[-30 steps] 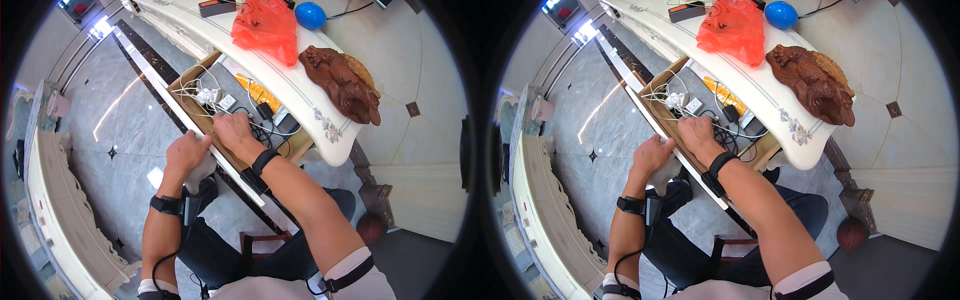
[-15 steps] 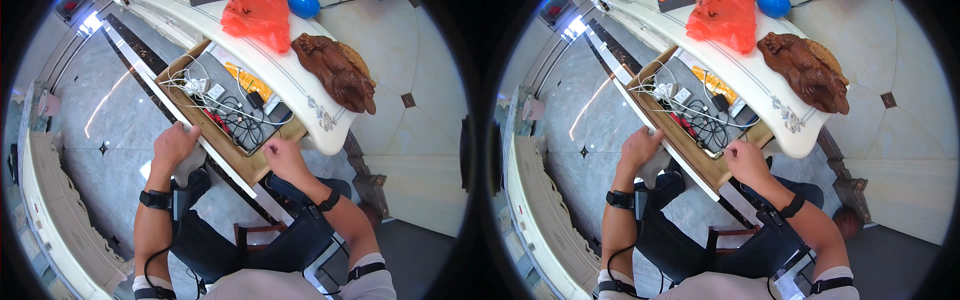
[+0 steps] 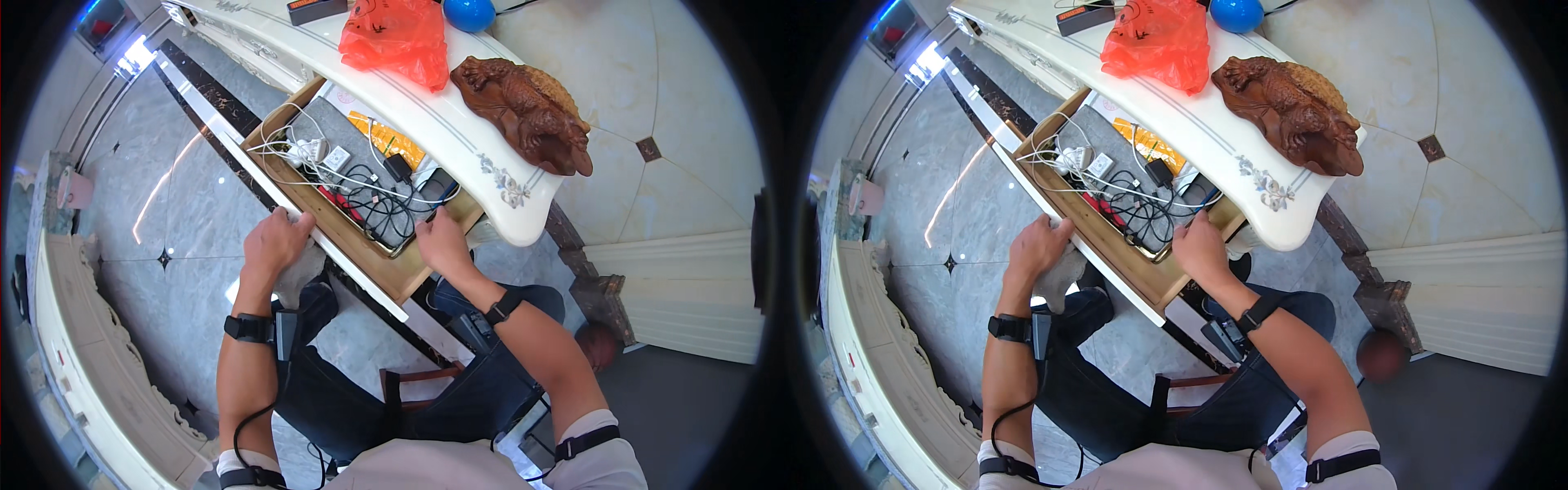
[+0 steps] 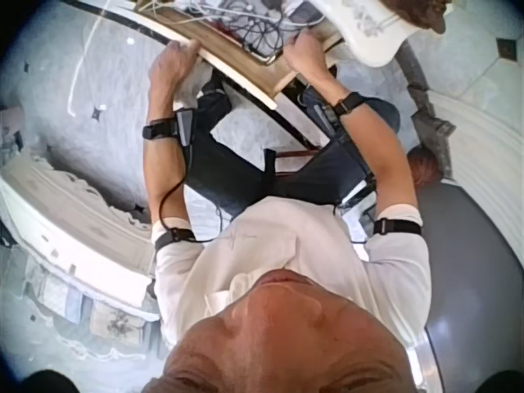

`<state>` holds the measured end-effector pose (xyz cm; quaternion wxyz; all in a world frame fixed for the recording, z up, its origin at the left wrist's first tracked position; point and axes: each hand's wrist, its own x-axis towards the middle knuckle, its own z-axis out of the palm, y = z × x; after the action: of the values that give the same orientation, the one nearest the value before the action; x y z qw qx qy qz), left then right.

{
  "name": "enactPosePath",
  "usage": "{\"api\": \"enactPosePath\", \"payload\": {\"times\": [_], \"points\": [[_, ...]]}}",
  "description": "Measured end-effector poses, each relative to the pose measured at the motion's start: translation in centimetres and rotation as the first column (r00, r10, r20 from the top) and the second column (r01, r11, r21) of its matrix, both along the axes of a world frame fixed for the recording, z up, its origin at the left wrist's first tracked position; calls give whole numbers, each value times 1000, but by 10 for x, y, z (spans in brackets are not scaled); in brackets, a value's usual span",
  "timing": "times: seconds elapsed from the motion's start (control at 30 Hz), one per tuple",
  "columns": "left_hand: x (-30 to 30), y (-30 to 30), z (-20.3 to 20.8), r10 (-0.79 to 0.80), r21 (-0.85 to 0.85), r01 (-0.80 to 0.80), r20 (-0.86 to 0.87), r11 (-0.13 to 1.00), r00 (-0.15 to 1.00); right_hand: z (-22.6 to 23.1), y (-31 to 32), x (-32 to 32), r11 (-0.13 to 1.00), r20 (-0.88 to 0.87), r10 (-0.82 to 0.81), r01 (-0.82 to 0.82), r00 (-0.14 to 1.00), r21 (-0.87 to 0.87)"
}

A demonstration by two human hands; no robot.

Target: Cleaning the inside and edges of a wooden drawer using a cloth.

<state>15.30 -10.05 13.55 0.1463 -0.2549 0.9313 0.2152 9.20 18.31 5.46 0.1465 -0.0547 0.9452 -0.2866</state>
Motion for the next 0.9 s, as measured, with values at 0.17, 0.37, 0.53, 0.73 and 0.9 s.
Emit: {"api": "enactPosePath", "payload": {"times": [0.17,0.37,0.53,0.73,0.9], "points": [[4,-3,-1,8,-6,-8,5,1000,1000,13,3,-1,911,190,-260,305,947,-277],[3,-3,-5,-10,-10,10,-13,1000,1000,-16,0,-41,570,695,-338,725,635,-387],[4,-4,4,15,-19,-14,39,1000,999,-8,-25,-23,436,734,-334,788,591,-436],[15,-8,-1,23,-37,-21,51,999,998,-13,-34,-11,293,709,-364,797,604,-529],[16,-9,5,26,-51,-22,72,998,997,-10,-35,-15,365,796,-305,836,522,-409]]}}
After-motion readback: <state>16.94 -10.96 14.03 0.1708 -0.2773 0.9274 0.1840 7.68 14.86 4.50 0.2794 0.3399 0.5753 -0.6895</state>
